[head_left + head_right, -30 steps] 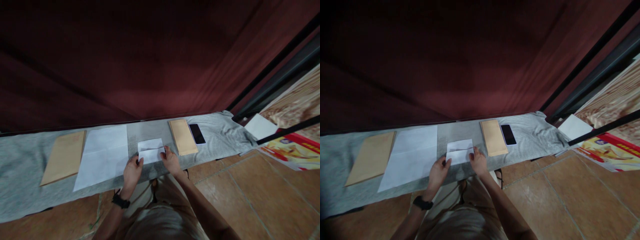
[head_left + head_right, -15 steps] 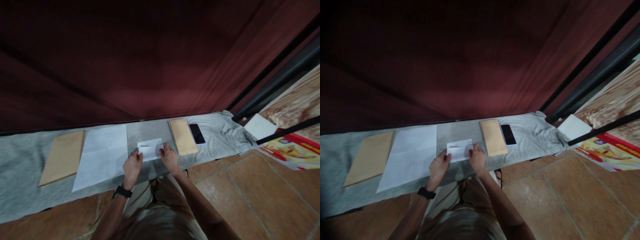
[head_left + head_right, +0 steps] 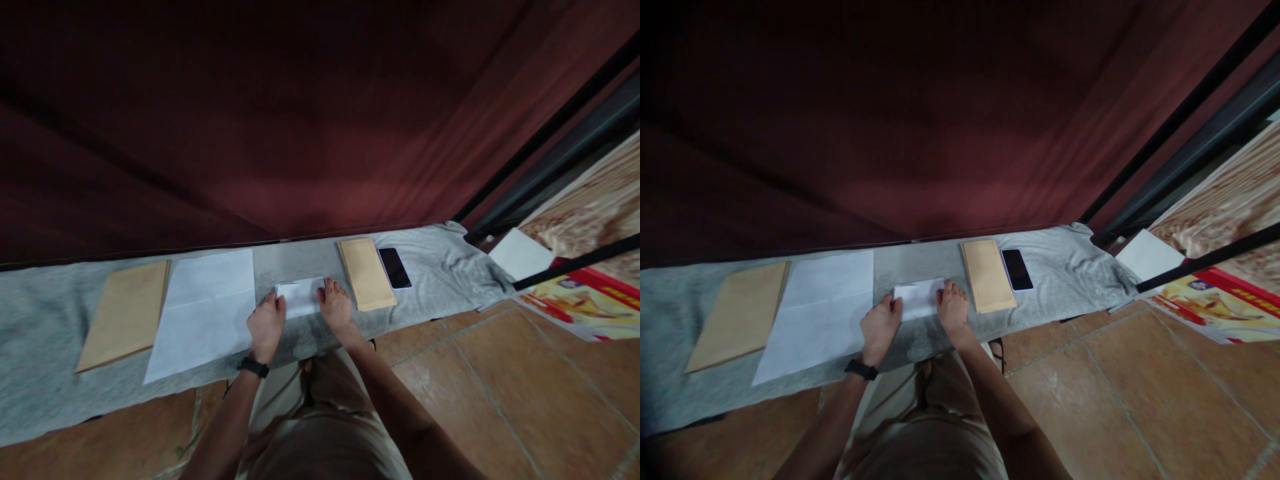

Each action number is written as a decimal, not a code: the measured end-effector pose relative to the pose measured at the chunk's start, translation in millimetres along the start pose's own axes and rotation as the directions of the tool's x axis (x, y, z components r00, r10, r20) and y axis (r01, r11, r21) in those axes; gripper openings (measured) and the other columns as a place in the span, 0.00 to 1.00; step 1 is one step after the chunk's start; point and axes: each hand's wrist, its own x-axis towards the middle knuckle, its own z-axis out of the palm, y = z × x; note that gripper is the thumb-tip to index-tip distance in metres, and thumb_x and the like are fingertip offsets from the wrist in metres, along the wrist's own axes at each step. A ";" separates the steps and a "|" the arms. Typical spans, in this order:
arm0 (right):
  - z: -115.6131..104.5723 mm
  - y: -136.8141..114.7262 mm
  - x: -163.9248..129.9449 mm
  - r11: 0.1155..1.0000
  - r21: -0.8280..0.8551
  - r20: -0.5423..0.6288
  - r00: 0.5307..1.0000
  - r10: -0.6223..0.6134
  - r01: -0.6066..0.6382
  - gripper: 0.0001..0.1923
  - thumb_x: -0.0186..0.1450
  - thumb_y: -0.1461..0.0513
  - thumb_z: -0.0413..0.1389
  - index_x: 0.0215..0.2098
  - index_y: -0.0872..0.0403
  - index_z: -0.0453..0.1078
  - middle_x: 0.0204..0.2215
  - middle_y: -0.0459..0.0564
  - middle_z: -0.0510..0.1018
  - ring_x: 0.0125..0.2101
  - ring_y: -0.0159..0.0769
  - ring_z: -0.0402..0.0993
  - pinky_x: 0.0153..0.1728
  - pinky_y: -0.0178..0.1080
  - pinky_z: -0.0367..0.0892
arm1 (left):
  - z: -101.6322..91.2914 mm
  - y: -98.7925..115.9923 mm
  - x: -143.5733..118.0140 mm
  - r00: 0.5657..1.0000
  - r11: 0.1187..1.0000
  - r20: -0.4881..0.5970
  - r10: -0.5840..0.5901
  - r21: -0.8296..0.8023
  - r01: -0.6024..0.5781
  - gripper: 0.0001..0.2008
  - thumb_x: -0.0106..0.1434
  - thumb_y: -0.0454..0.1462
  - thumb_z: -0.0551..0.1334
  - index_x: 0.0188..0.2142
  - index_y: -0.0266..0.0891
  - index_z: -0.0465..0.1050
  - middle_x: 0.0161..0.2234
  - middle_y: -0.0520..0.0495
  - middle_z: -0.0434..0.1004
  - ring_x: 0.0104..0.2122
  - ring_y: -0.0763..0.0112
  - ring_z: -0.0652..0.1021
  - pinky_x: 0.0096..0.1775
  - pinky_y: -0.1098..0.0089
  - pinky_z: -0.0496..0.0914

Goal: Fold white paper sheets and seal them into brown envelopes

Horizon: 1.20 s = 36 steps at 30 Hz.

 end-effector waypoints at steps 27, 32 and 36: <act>24.3 4.4 -21.7 0.916 0.136 -0.112 0.925 -0.363 0.377 0.24 0.76 0.60 0.47 0.68 0.59 0.62 0.67 0.58 0.67 0.67 0.45 0.60 0.67 0.50 0.56 | 9.9 -0.9 9.6 1.000 1.000 -0.025 0.008 0.011 -0.008 0.22 0.75 0.47 0.47 0.50 0.38 0.73 0.36 0.37 0.84 0.37 0.57 0.84 0.37 0.65 0.71; 24.9 4.6 -24.5 0.928 0.101 -0.060 0.933 -0.355 0.360 0.25 0.77 0.58 0.46 0.68 0.60 0.62 0.68 0.57 0.65 0.69 0.45 0.58 0.68 0.49 0.54 | 6.2 1.0 10.1 1.000 1.000 -0.006 -0.010 -0.011 0.010 0.21 0.74 0.47 0.48 0.49 0.39 0.74 0.37 0.37 0.84 0.38 0.56 0.84 0.37 0.65 0.71; 24.5 3.5 -25.0 0.932 0.084 -0.054 0.935 -0.350 0.353 0.25 0.77 0.58 0.46 0.69 0.58 0.61 0.69 0.56 0.63 0.69 0.44 0.57 0.69 0.49 0.54 | 6.1 2.2 10.3 0.999 0.999 -0.015 -0.036 -0.030 0.035 0.21 0.74 0.48 0.48 0.48 0.39 0.75 0.36 0.38 0.84 0.37 0.55 0.84 0.37 0.64 0.71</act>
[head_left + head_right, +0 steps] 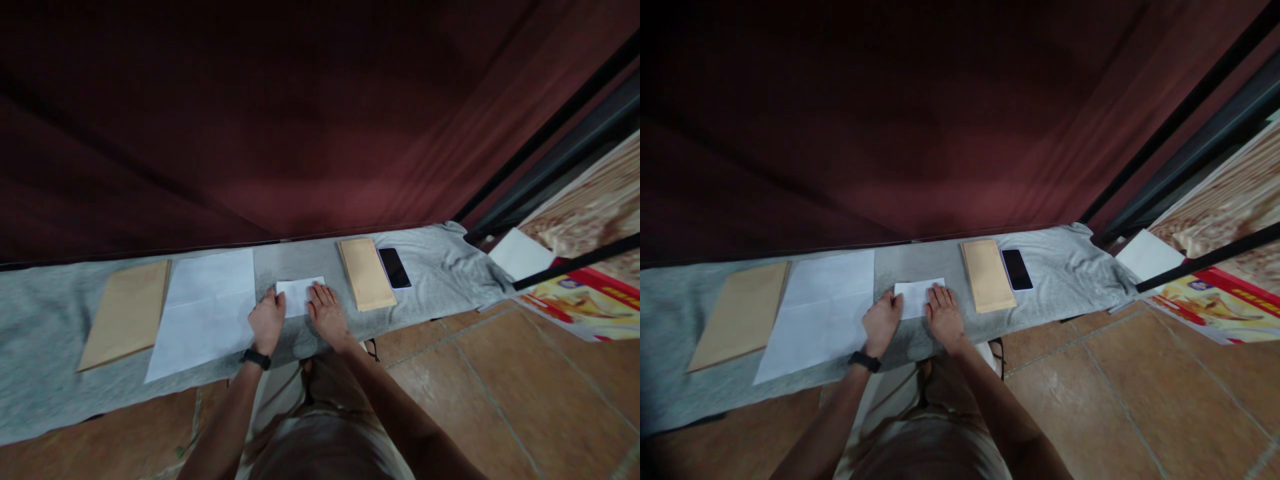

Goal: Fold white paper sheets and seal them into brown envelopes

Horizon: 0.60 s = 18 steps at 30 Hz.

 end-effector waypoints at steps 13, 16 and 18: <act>-0.2 -1.5 0.0 1.000 -0.006 0.000 1.000 0.002 -0.002 0.25 0.76 0.59 0.46 0.69 0.60 0.62 0.69 0.57 0.63 0.69 0.44 0.57 0.69 0.49 0.53 | 26.9 -0.6 -27.6 0.849 0.881 -0.313 0.425 -0.070 -0.467 0.23 0.75 0.41 0.46 0.59 0.32 0.69 0.57 0.31 0.75 0.58 0.51 0.74 0.57 0.52 0.69; -1.7 -0.9 -0.6 1.000 -0.008 0.022 1.000 -0.010 0.011 0.26 0.76 0.61 0.46 0.70 0.59 0.61 0.70 0.57 0.60 0.70 0.44 0.55 0.69 0.50 0.53 | 40.1 6.7 -36.9 0.800 0.814 -0.270 0.536 -0.087 -0.575 0.27 0.75 0.42 0.46 0.67 0.32 0.62 0.67 0.34 0.65 0.68 0.54 0.63 0.66 0.52 0.61; -1.6 -0.5 -1.0 1.000 -0.011 0.035 0.999 -0.013 0.013 0.26 0.76 0.61 0.46 0.70 0.58 0.60 0.71 0.57 0.59 0.70 0.44 0.54 0.69 0.50 0.52 | 47.6 9.2 -38.7 0.815 0.823 -0.231 0.531 -0.086 -0.561 0.28 0.75 0.42 0.45 0.69 0.31 0.60 0.70 0.35 0.60 0.71 0.54 0.59 0.68 0.51 0.57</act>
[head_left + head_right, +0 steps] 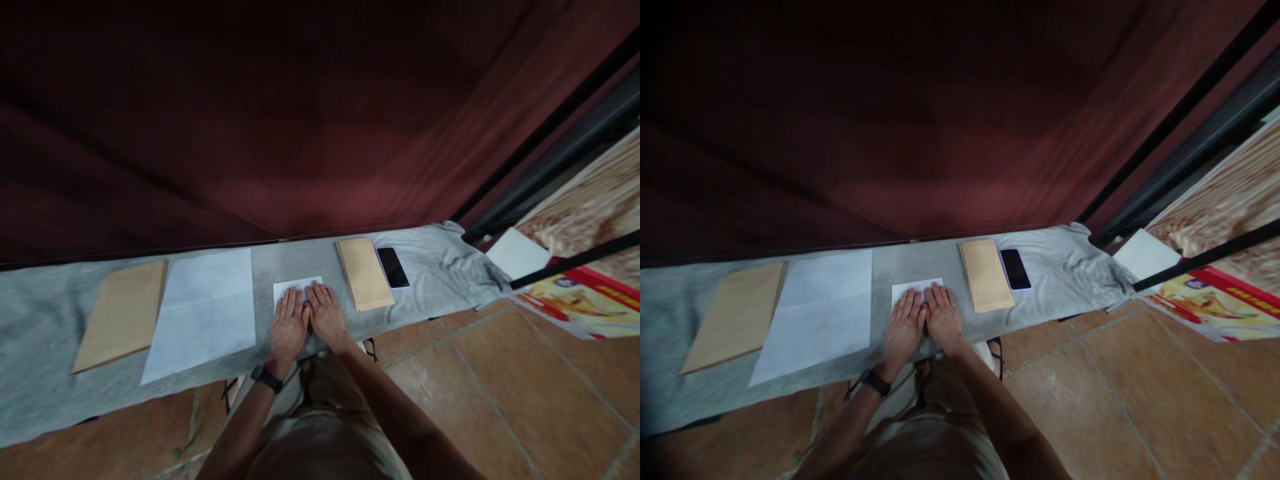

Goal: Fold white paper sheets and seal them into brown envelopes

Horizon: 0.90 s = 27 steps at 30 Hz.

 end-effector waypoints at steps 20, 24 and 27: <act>2.2 0.7 -2.7 0.989 -0.054 -0.017 0.991 0.135 -0.136 0.28 0.78 0.57 0.44 0.72 0.58 0.55 0.71 0.59 0.58 0.70 0.47 0.55 0.69 0.53 0.49 | 4.2 -10.7 11.7 0.991 0.988 0.056 -0.125 0.096 0.119 0.30 0.74 0.44 0.47 0.71 0.33 0.56 0.73 0.33 0.50 0.73 0.52 0.52 0.69 0.47 0.51; 2.7 7.7 -5.9 0.986 -0.058 -0.059 0.987 0.151 -0.154 0.27 0.78 0.58 0.44 0.72 0.59 0.55 0.70 0.59 0.59 0.70 0.48 0.56 0.69 0.54 0.50 | 3.5 -13.4 11.4 0.985 0.984 0.029 -0.168 0.068 0.166 0.32 0.74 0.46 0.49 0.71 0.31 0.54 0.73 0.32 0.50 0.73 0.52 0.52 0.69 0.47 0.51; 2.1 13.1 -7.6 0.986 -0.052 -0.083 0.985 0.154 -0.158 0.27 0.78 0.58 0.43 0.72 0.61 0.56 0.70 0.58 0.60 0.69 0.49 0.57 0.69 0.54 0.50 | 3.9 -14.9 11.2 0.983 0.981 0.022 -0.183 0.065 0.182 0.33 0.74 0.47 0.48 0.71 0.31 0.54 0.73 0.32 0.50 0.73 0.52 0.52 0.70 0.47 0.51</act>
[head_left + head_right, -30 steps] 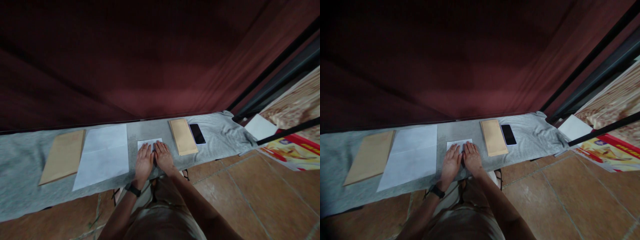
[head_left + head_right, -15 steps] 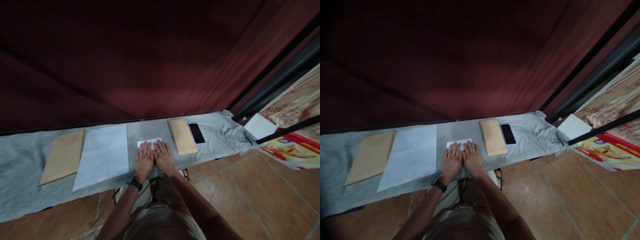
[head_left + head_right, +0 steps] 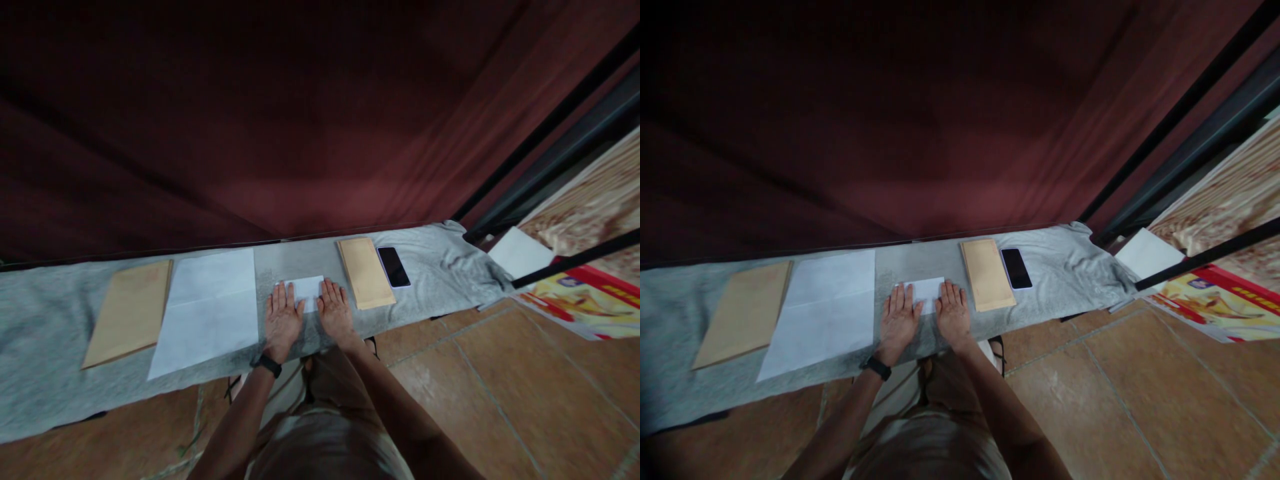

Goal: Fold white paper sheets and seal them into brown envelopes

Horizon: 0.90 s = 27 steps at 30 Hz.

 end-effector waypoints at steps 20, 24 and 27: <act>6.9 -26.4 18.8 0.973 0.079 0.063 0.973 -0.223 0.217 0.24 0.78 0.57 0.44 0.69 0.54 0.63 0.69 0.53 0.63 0.69 0.41 0.58 0.70 0.49 0.52 | 0.0 -3.7 0.1 0.999 0.994 0.032 0.031 0.102 -0.034 0.29 0.73 0.37 0.45 0.71 0.31 0.54 0.73 0.33 0.50 0.73 0.54 0.51 0.70 0.49 0.51; 7.8 -18.6 18.6 0.980 0.048 0.039 0.980 -0.195 0.193 0.24 0.78 0.56 0.45 0.69 0.53 0.63 0.70 0.53 0.61 0.70 0.42 0.57 0.70 0.50 0.52 | 2.2 -4.3 0.2 1.000 0.998 0.005 0.022 0.066 -0.022 0.29 0.74 0.39 0.45 0.72 0.33 0.54 0.73 0.35 0.51 0.73 0.55 0.52 0.70 0.49 0.51; 7.5 -13.6 18.4 0.984 0.037 0.033 0.983 -0.178 0.177 0.24 0.78 0.56 0.46 0.69 0.54 0.63 0.70 0.54 0.61 0.70 0.44 0.56 0.69 0.51 0.52 | 4.2 -4.7 0.3 1.000 0.999 -0.013 0.016 0.052 -0.016 0.30 0.74 0.42 0.46 0.71 0.33 0.55 0.73 0.34 0.51 0.73 0.55 0.52 0.69 0.48 0.51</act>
